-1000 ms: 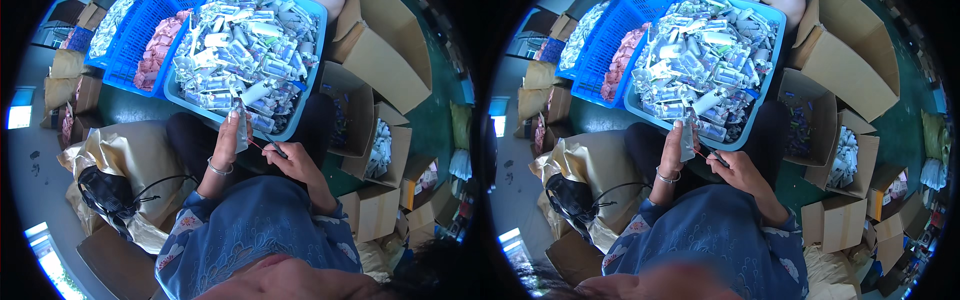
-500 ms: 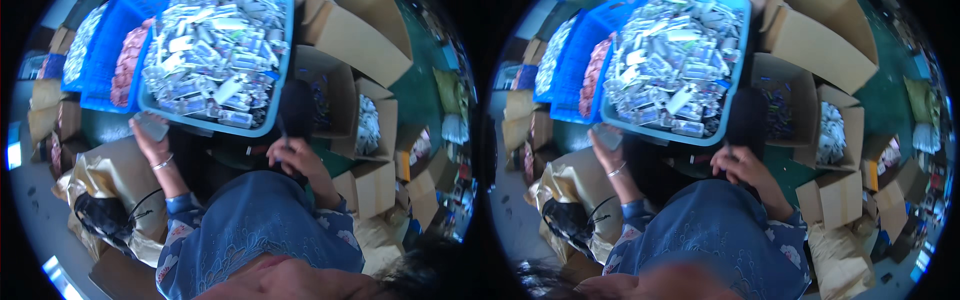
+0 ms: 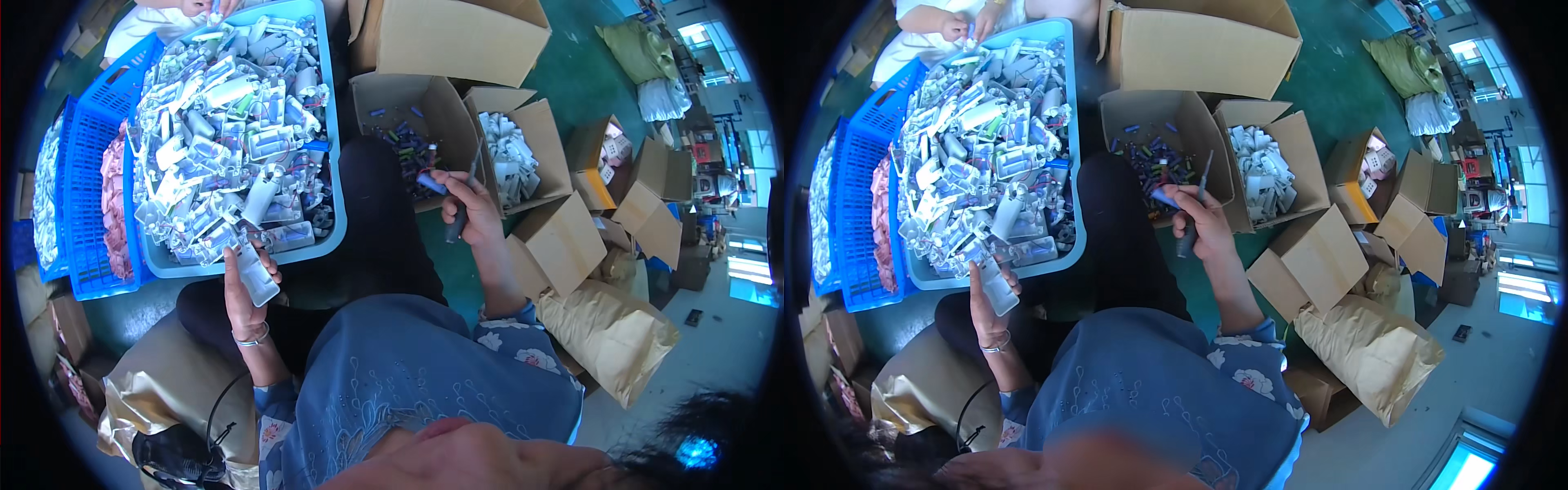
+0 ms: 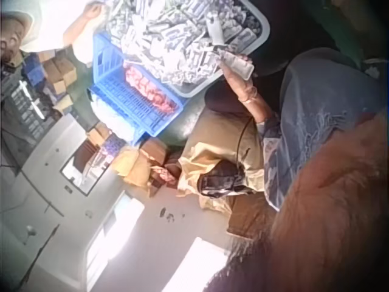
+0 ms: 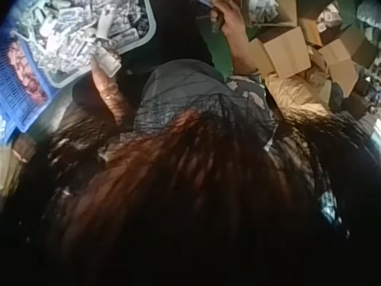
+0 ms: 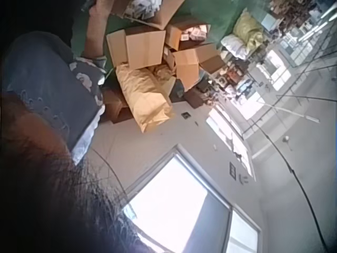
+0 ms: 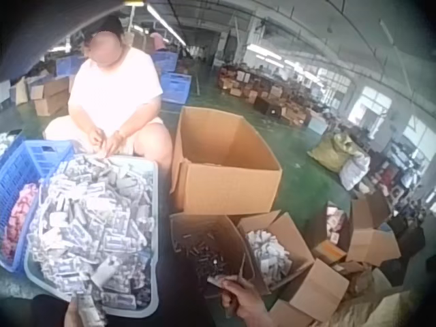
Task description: The person disassembles electronic devices by removing the batteries from the plastic casings using a hand tool and sorting the separated components into different cardboard boxes.
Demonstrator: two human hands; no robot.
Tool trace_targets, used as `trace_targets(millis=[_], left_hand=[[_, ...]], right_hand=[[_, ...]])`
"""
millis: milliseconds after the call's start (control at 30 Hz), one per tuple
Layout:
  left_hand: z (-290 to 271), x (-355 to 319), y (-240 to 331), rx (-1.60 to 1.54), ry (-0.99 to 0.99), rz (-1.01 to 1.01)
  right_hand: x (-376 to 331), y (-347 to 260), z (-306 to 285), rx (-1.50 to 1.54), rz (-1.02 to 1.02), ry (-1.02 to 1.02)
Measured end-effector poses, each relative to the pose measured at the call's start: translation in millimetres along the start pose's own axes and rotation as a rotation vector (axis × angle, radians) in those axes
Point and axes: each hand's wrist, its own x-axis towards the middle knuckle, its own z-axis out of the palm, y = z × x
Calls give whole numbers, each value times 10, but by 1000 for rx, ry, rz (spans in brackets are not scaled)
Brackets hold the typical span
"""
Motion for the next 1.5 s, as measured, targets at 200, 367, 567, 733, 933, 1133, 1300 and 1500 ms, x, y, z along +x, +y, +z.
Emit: trace_targets(millis=[200, 367, 567, 733, 933, 1133, 1300, 1500], left_hand=[[-8, 49, -23, 79, -8, -26], [118, 32, -46, -25, -5, -117], [411, 266, -138, -105, -97, -50], [583, 397, -210, -95, -95, 43], [530, 330, -515, -129, -30, -95], [126, 171, -384, 309, 99, -33], [-104, 175, -170, 630, 120, 300], [-40, 321, -150, 821, 334, 415]], right_hand=[[-83, -129, -327, -377, -212, 170], [180, -58, -352, -606, -136, 11], [271, -88, 338, -1076, -535, 95], [42, 411, 891, -751, 9, -455], [0, 766, 940, -710, 208, -583], [492, 49, 660, -650, 150, -328], [1567, -1245, 879, -342, -240, -119], [1768, -1141, 1164, -350, -129, -386]])
